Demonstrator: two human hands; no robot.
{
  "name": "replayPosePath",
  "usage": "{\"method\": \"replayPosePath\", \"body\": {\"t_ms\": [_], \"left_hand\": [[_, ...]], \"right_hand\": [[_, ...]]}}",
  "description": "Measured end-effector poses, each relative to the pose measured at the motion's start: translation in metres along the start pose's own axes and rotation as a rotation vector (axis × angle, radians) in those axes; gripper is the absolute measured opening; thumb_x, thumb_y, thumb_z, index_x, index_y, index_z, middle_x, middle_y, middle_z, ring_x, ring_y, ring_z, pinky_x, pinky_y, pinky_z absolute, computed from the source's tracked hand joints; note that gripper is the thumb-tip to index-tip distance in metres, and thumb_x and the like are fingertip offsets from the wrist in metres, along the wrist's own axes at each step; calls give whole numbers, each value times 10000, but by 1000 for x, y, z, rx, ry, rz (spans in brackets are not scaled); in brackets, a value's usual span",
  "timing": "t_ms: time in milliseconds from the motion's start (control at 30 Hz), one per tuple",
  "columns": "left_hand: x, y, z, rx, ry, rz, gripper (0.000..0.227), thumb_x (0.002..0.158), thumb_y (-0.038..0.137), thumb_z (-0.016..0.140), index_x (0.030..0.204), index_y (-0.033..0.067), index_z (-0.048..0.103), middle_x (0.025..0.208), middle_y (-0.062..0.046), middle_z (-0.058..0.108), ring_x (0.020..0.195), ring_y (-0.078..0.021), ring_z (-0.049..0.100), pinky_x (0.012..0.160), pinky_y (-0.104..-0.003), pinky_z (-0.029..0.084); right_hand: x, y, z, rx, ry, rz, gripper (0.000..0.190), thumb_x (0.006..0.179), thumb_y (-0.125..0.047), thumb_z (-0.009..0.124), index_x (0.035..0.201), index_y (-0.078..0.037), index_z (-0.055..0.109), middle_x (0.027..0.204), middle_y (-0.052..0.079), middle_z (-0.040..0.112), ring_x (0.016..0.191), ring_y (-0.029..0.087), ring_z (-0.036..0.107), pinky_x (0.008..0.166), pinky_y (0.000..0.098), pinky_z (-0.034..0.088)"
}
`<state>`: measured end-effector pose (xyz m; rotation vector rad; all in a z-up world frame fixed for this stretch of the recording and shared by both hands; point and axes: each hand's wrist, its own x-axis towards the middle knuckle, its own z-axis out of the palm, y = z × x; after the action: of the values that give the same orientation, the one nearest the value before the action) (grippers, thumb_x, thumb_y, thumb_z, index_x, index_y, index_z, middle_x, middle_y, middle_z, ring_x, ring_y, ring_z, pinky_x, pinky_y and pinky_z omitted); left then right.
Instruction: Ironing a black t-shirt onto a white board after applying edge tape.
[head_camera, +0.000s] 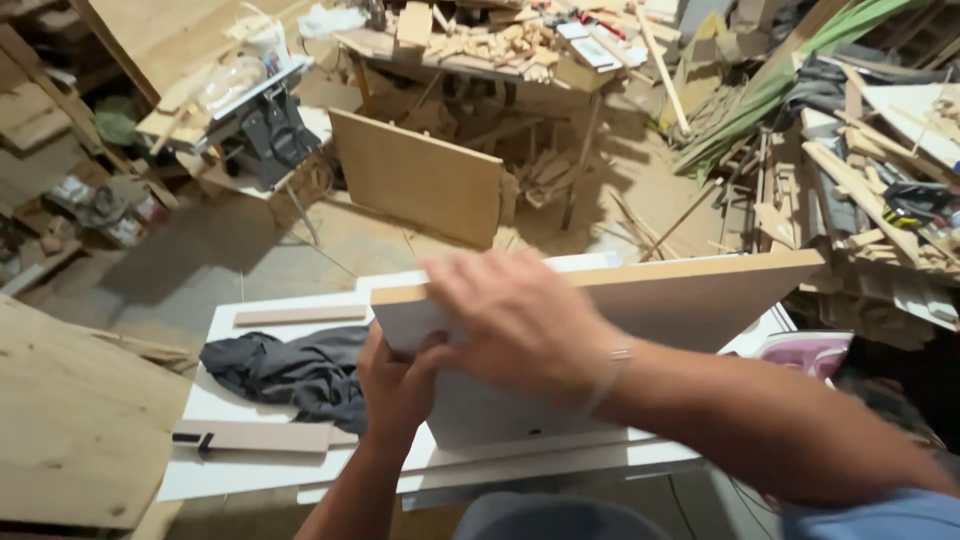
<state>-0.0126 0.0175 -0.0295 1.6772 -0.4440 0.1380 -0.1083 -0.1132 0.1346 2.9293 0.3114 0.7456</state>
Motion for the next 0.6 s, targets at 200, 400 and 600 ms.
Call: {"method": "replayPosePath", "body": {"t_ms": [200,400,600], "left_hand": [[22,-5,-10,194,31,599,264,947,180,526,1117,-3,611,864,-118,627,745,-256,547,792,-434,429],[37,29,-23,682,141,1115,171,1041,-53,506,1178,-125,580,799,-222,591,701,-395,619,1207,-569,395],[38,76,-38,159,24,853,206,1022,121,636,1156,-16,710,1140,-227,678,1047,-347,681,990,-442,556]], "right_hand": [[34,-39,33,-56,-90,-174,924,852,-805,445,1527,-174,447,1637,68,375,1500,293,361,1229,538,230],[-10,-14,11,-12,62,-45,994,736,-712,699,1475,-76,507,1503,191,548,1382,360,511,1148,544,361],[-87,26,-64,50,96,35,644,919,-547,680,1335,-59,620,1409,176,625,1344,382,547,1156,558,344]]}}
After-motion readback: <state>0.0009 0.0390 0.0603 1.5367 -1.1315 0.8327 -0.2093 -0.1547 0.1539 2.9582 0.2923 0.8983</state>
